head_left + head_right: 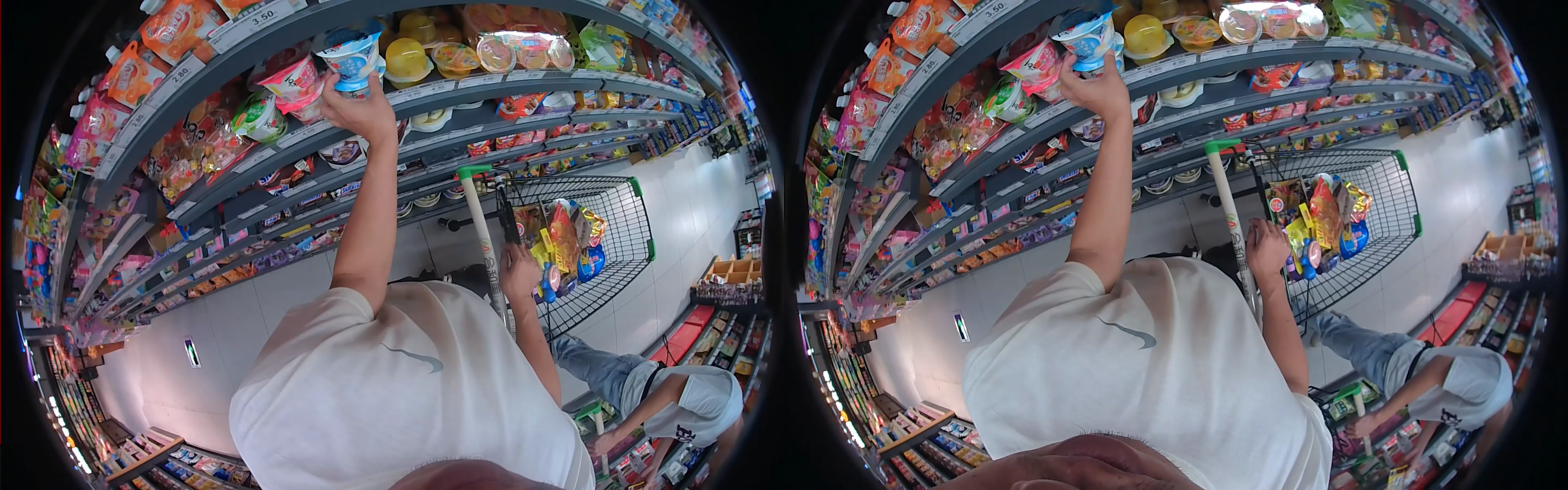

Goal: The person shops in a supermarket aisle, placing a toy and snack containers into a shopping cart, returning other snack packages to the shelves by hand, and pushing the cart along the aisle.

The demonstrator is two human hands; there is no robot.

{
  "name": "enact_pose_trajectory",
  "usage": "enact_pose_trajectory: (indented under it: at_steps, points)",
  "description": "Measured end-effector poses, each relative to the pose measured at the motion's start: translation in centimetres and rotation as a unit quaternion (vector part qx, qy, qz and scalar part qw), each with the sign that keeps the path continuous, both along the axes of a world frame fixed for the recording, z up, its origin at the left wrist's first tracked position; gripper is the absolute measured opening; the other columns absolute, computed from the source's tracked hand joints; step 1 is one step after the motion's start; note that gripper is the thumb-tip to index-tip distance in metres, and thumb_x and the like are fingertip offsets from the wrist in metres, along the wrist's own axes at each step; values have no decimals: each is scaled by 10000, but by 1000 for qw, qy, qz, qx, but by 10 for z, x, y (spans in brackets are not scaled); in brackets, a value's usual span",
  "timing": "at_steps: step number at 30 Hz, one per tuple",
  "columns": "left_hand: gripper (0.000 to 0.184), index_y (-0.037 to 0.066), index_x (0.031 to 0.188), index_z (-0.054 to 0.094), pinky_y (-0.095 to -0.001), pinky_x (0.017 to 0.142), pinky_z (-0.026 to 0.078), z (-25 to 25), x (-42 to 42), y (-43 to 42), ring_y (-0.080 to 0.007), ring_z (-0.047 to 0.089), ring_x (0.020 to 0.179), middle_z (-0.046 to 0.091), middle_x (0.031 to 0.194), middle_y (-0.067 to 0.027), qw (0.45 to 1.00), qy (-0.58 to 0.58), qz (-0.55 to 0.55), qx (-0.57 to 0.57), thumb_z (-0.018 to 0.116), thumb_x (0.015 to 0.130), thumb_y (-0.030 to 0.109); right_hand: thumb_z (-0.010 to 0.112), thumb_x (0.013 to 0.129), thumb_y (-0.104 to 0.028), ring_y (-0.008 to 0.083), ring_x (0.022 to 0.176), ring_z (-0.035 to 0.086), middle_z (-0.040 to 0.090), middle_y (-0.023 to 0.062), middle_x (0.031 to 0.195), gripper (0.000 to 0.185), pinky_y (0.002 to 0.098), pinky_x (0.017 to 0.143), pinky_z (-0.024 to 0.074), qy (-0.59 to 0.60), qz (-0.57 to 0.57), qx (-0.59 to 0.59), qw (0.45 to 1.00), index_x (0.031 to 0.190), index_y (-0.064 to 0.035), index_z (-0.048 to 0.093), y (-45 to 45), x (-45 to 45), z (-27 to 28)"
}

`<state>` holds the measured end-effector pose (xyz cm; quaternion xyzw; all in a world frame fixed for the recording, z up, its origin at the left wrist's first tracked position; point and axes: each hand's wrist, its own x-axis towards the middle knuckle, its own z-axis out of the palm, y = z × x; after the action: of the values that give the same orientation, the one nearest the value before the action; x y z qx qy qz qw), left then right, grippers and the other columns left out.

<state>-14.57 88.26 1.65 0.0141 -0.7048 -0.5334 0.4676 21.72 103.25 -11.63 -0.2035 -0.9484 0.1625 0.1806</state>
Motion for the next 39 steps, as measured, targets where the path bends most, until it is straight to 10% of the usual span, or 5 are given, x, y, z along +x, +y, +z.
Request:
enact_pose_trajectory:
  at_steps: [10, 14, 19, 26, 39]
  points:
    - [570, 53, 1232, 510, -436, 951, 360, -4, 3, 3, -301, 431, 1054, 544, 1270, -162, 1000, 11, -15, 19, 829, 760, 65, 626, 875, -147, 302, 836, 655, 692, 65, 891, 121, 441, 759, 499, 9, -1, 7, 1000, 977, -128, 687, 0, 0, -1]
    - [481, 12, 1230, 493, -494, 1032, 322, 1, 17, -2, -373, 393, 1278, 459, 1329, -204, 994, 103, -44, 11, 739, 816, 7, 626, 868, -143, 304, 848, 656, 692, 65, 895, 128, 438, 762, 499, 9, 1, 3, 1000, 978, -126, 689, 0, 1, -2]
    - [387, 55, 1225, 490, -350, 926, 402, -13, 93, 15, -243, 502, 1205, 505, 1334, -128, 972, 106, -207, -41, 671, 887, 1, 650, 829, -115, 313, 959, 638, 673, 91, 1009, 199, 446, 832, 505, 6, -14, -48, 999, 1027, -94, 672, 0, 7, 0]
    - [335, 58, 1181, 610, -393, 957, 474, -86, 182, 64, -299, 589, 1170, 634, 1230, -121, 765, -41, -608, -208, 717, 864, 64, 687, 826, -64, 401, 1251, 501, 499, 201, 1372, 557, 449, 1046, 442, 19, -64, -151, 986, 1350, -51, 500, -14, 31, 17]
    - [590, 150, 1384, 550, -523, 1005, 460, -133, 186, 90, -399, 553, 1233, 500, 1462, -38, 560, -133, -591, -565, 642, 915, 495, 673, 917, -379, 364, 1477, 280, 352, 172, 1563, 704, 589, 1170, 215, -142, -171, -143, 964, 1489, -87, 384, -66, 136, 30]
